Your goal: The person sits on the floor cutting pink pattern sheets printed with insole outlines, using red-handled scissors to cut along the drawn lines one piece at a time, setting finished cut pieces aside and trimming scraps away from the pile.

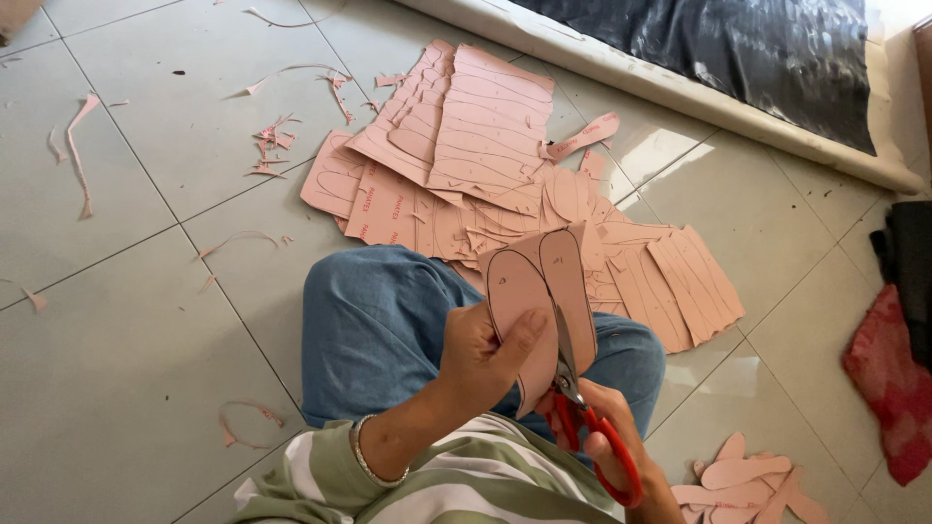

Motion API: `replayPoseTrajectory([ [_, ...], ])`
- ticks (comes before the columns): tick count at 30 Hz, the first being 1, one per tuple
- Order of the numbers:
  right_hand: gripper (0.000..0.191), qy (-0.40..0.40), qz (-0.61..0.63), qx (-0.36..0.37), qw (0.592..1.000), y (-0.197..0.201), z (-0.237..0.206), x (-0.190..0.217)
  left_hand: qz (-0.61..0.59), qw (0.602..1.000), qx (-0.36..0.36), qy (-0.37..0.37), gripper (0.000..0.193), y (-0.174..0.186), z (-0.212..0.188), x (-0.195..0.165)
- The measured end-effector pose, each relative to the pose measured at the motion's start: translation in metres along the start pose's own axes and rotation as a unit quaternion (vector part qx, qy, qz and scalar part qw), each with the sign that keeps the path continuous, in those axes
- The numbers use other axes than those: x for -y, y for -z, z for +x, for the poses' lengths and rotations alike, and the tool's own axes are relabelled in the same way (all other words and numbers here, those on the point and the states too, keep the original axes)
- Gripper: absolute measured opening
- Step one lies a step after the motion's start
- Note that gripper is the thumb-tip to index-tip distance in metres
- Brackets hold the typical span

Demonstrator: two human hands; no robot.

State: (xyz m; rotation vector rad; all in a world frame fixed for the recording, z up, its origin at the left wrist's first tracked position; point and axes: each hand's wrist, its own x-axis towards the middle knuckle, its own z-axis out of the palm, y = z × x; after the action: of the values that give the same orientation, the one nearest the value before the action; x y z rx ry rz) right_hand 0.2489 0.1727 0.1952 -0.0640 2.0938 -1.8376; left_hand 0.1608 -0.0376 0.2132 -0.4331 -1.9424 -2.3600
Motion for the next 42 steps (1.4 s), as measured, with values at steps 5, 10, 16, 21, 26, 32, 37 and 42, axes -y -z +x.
replayPoseTrajectory([
  [5, 0.110, -0.030, 0.022, -0.017, 0.999, -0.009, -0.002, 0.009, 0.005, 0.999, 0.001, -0.036, 0.016, 0.000, -0.002, -0.003],
  [10, 0.113, -0.042, 0.052, -0.032, 0.997, -0.017, -0.004, 0.008, -0.017, 0.999, -0.002, -0.041, 0.014, -0.003, -0.007, -0.006],
  [16, 0.111, -0.051, 0.021, -0.012, 0.998, -0.012, -0.006, 0.010, -0.021, 0.999, 0.009, -0.024, 0.015, -0.005, -0.011, -0.005],
  [21, 0.110, -0.051, 0.052, 0.016, 0.997, -0.012, -0.007, 0.016, -0.016, 1.000, 0.015, -0.007, 0.018, -0.004, -0.015, 0.001],
  [26, 0.106, -0.034, 0.024, 0.015, 0.999, -0.012, -0.002, 0.017, -0.033, 0.997, 0.056, 0.042, 0.024, 0.008, 0.001, 0.003],
  [32, 0.102, 0.021, -0.008, 0.002, 1.000, -0.017, 0.000, 0.010, -0.037, 0.999, 0.012, 0.033, 0.017, 0.001, 0.005, -0.004],
  [37, 0.099, 0.050, -0.041, -0.024, 0.998, -0.019, -0.002, -0.001, -0.016, 0.999, -0.024, -0.015, 0.013, -0.005, -0.005, -0.006],
  [42, 0.102, 0.030, -0.056, -0.057, 0.996, -0.017, -0.007, -0.010, -0.013, 0.999, -0.028, -0.015, 0.011, -0.007, -0.008, -0.006],
])
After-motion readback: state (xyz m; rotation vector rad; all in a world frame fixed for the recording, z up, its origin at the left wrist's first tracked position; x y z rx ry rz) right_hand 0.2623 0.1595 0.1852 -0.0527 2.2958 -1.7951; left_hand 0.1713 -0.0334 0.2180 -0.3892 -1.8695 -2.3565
